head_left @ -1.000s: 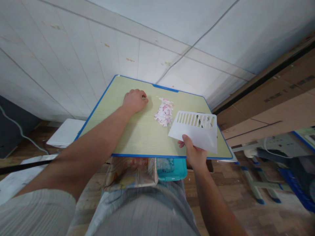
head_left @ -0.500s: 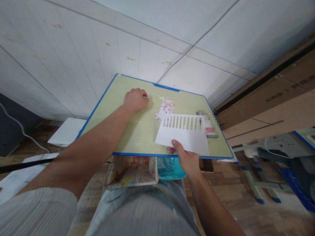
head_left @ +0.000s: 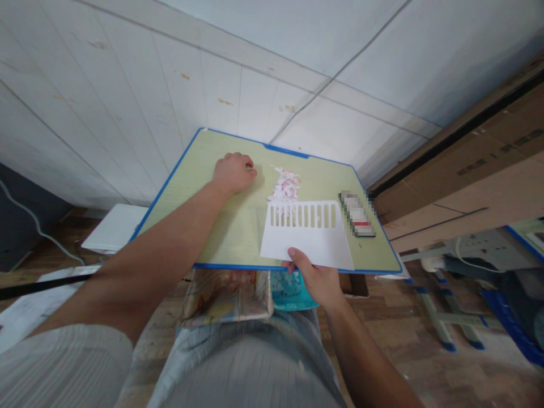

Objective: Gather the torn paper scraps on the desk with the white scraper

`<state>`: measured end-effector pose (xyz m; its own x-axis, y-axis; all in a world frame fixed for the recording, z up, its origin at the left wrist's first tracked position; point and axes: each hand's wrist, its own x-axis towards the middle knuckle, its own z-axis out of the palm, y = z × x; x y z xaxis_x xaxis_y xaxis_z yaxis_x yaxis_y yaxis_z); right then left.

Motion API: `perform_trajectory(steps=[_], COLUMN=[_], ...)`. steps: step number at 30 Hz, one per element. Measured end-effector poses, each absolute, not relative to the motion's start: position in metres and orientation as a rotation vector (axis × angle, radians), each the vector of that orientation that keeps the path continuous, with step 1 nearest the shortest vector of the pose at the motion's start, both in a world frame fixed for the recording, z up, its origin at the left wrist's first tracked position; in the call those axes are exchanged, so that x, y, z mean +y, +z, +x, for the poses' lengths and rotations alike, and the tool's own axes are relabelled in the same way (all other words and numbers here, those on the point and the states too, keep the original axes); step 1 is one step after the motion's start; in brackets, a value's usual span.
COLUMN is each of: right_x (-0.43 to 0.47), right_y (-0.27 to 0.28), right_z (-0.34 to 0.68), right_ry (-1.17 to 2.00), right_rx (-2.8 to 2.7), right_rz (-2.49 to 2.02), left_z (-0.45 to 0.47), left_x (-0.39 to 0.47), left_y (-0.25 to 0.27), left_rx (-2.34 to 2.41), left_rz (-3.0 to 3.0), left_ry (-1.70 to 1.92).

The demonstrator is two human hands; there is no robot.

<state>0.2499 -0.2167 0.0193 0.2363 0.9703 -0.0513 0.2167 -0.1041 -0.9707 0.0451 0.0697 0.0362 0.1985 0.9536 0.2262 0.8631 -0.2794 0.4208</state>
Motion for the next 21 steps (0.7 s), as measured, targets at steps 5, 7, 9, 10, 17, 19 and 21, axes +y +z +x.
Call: perform_trajectory(steps=[5, 7, 9, 10, 17, 19, 21], right_x=[-0.217, -0.217, -0.217, -0.217, -0.215, -0.216, -0.216], right_y=[0.022, 0.023, 0.024, 0.024, 0.034, 0.036, 0.036], right_z=[0.247, 0.247, 0.247, 0.247, 0.242, 0.241, 0.241], right_ry=[0.991, 1.000, 1.010, 1.015, 1.037, 1.042, 1.043], right_rx=[-1.192, -1.221, -1.227, -1.223, -1.259, -1.284, -1.289], right_rz=[-1.534, -1.540, -1.539, -1.539, -1.544, -1.521, -1.508], left_z=[0.044, 0.044, 0.044, 0.045, 0.045, 0.045, 0.045], left_x=[0.070, 0.070, 0.069, 0.069, 0.068, 0.069, 0.069], left_y=[0.036, 0.037, 0.037, 0.037, 0.038, 0.037, 0.037], left_rx=[1.735, 1.737, 1.743, 1.746, 1.742, 1.745, 1.751], left_rz=[2.258, 2.258, 2.261, 2.261, 2.265, 2.281, 2.292], left_ry=[0.666, 0.667, 0.658, 0.654, 0.647, 0.644, 0.634])
